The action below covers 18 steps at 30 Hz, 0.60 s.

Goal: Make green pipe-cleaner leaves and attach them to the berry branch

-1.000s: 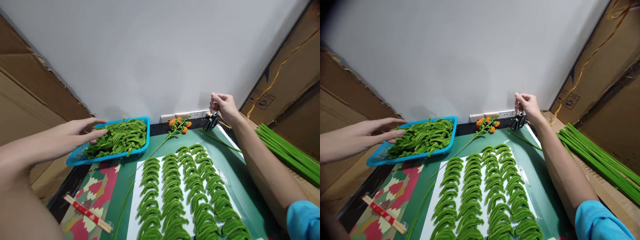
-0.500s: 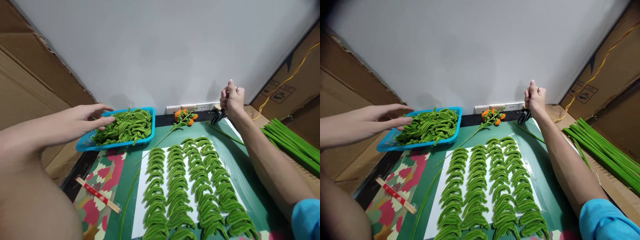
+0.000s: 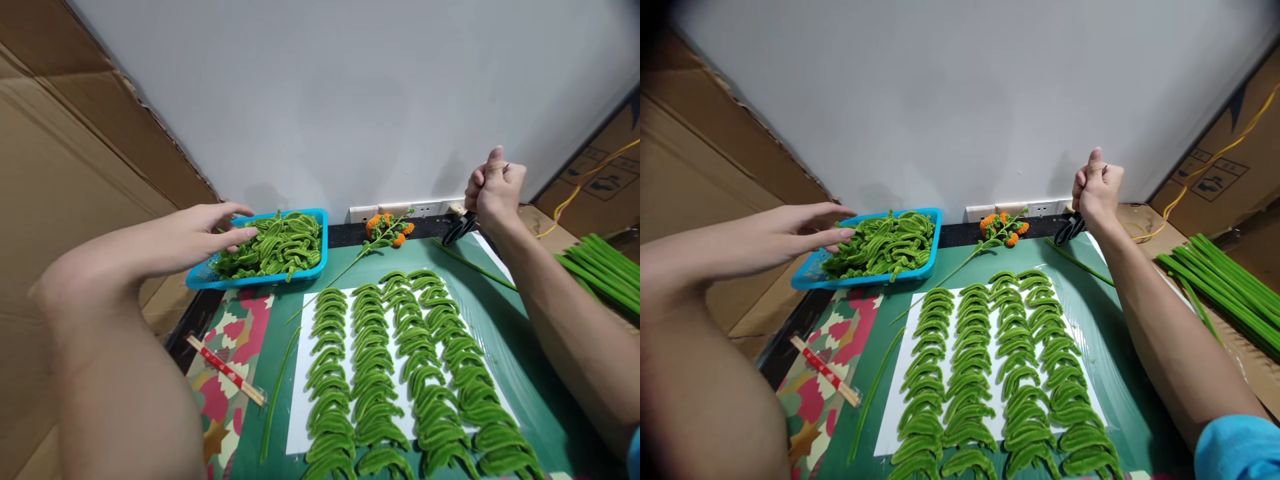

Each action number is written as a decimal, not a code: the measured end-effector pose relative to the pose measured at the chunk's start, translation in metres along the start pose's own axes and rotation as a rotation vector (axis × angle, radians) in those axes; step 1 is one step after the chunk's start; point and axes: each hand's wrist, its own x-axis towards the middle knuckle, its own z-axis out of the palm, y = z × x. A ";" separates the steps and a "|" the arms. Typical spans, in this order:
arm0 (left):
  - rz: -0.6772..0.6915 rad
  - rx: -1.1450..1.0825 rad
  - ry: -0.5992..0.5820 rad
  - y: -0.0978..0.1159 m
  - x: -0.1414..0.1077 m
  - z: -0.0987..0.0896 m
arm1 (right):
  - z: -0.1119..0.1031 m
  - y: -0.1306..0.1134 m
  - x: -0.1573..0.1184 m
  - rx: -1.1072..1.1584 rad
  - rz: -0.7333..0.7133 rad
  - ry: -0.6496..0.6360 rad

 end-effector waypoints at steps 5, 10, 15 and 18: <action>0.011 -0.006 -0.018 -0.001 0.001 0.000 | 0.001 0.000 0.000 -0.004 -0.006 0.020; -0.011 -0.004 0.003 0.004 -0.003 -0.001 | 0.001 0.005 0.002 0.000 -0.024 0.029; -0.035 0.031 0.032 0.008 -0.004 -0.002 | 0.000 0.011 0.005 0.004 -0.069 0.015; -0.014 0.092 0.127 0.011 -0.015 -0.010 | -0.002 0.015 0.008 -0.005 -0.111 0.000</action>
